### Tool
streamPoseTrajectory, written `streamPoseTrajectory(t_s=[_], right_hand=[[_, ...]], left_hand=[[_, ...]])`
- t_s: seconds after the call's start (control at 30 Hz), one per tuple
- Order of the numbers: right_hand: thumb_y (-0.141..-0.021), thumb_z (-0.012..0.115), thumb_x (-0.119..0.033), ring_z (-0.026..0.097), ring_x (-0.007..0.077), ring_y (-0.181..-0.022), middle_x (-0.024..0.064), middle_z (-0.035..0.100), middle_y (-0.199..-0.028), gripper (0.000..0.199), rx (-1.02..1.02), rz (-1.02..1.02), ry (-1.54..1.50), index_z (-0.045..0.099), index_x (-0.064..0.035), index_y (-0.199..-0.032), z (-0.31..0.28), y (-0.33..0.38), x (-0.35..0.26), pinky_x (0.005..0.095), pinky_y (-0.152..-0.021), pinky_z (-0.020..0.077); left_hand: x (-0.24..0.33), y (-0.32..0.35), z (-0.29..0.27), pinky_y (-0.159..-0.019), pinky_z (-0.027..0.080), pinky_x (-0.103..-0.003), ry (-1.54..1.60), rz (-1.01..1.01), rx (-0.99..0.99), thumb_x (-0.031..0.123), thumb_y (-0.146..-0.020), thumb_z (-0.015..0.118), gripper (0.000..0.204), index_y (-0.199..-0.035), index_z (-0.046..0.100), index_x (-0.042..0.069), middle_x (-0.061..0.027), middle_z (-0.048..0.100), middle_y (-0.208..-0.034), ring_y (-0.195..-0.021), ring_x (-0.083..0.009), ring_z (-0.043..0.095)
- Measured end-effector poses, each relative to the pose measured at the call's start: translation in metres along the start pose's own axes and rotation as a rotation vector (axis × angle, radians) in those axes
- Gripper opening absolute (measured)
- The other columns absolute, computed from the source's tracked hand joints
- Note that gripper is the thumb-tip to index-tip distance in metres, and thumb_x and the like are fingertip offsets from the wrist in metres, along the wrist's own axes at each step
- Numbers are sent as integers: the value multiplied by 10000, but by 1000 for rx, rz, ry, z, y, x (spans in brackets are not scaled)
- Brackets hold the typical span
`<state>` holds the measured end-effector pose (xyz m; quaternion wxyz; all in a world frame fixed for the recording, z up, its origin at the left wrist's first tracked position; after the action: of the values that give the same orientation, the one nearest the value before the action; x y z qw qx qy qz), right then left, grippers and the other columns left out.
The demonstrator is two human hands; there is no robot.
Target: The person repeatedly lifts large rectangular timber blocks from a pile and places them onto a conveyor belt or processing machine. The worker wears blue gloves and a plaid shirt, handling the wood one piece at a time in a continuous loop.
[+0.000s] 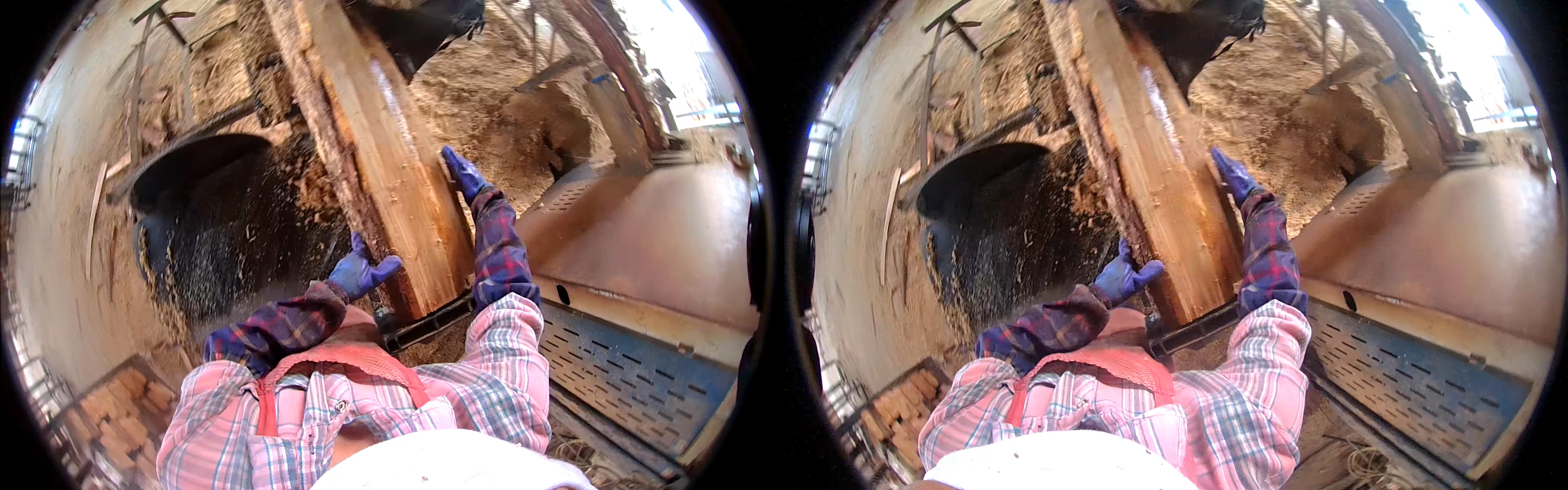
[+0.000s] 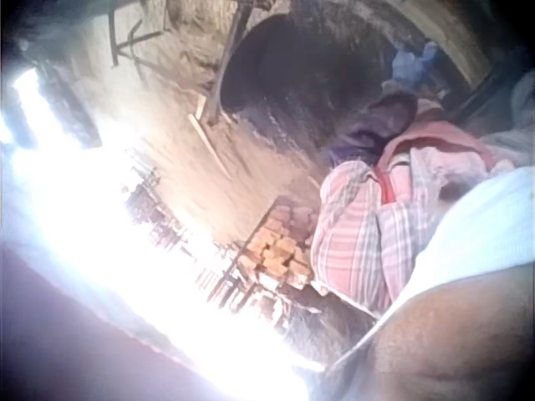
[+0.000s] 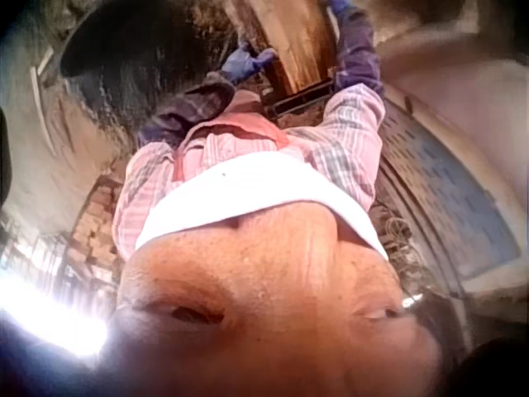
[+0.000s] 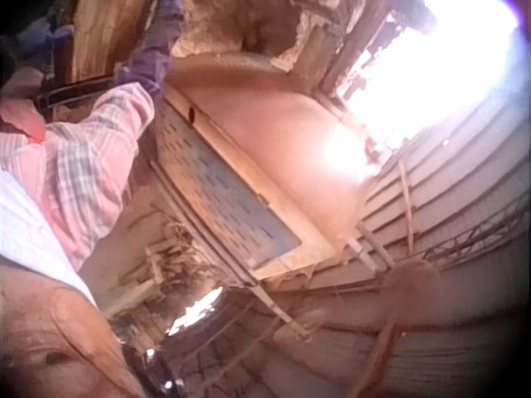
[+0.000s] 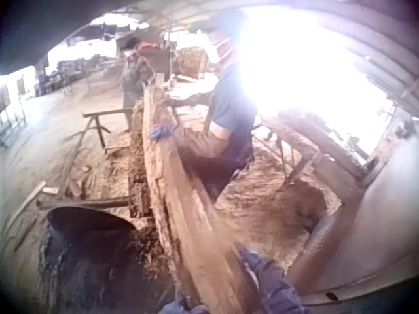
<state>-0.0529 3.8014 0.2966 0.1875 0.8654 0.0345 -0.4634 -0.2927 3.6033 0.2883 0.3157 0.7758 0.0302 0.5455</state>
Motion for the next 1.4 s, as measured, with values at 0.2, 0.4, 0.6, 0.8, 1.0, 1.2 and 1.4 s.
streamPoseTrajectory(t_s=[0.2,0.4,0.6,0.8,1.0,1.2,1.4], right_hand=[[-879,438,-517,528,175,-1025,82,555,-1169,614,-22,451,-642,505,-10,-1220,52,-4,11,287,-906,397],[-871,451,-523,544,180,-1037,69,540,-1208,640,66,327,-640,457,-20,-1266,54,7,-6,298,-894,420],[-818,465,-602,529,208,-1035,75,516,-1217,728,-7,426,-675,427,-51,-1292,61,-4,31,328,-885,423],[-859,464,-537,432,161,-1174,51,419,-1326,702,-18,458,-659,364,-31,-1335,103,2,34,294,-980,339],[-847,473,-552,542,155,-1032,69,538,-1197,672,-61,505,-669,454,-30,-1269,179,21,-22,292,-884,431],[-806,481,-614,601,208,-916,90,601,-1100,704,13,422,-505,509,-45,-1219,225,30,-27,308,-803,482],[-843,515,-517,578,187,-959,77,582,-1134,610,127,309,-563,503,-42,-1226,278,32,-83,287,-844,454]], left_hand=[[-6,8,-4,-957,367,-350,-42,-72,-86,653,-712,568,1203,-1307,-104,-148,-291,445,-1238,-1128,-365,481],[2,20,-17,-900,416,-363,-58,-47,-128,730,-695,494,1263,-1269,-150,-192,-341,496,-1128,-1067,-387,518],[-3,36,-26,-835,445,-374,-104,-108,-192,749,-685,482,1282,-1253,-137,-219,-332,555,-1009,-959,-392,570],[-34,65,-52,-859,433,-365,5,-88,-79,727,-670,520,1285,-1267,-138,-202,-321,541,-1062,-1011,-385,551],[-89,99,-89,-916,396,-352,18,-105,-8,735,-640,543,1289,-1310,-110,-152,-310,498,-1157,-1098,-360,509],[-122,146,-132,-802,460,-367,-18,-42,25,768,-637,499,1309,-1284,-127,-182,-320,555,-1033,-954,-375,584],[-162,180,-169,-901,409,-378,10,-117,-13,757,-659,493,1255,-1321,-70,-149,-346,485,-1146,-1070,-407,516]])
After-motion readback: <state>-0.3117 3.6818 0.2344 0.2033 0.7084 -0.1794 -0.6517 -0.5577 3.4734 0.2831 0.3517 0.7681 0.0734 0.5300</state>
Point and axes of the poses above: each hand's wrist, its own y-axis away from the middle knuckle, its own z-axis out of the palm, x = y × z, the point moved 7 cm from there along -y, towards the middle knuckle
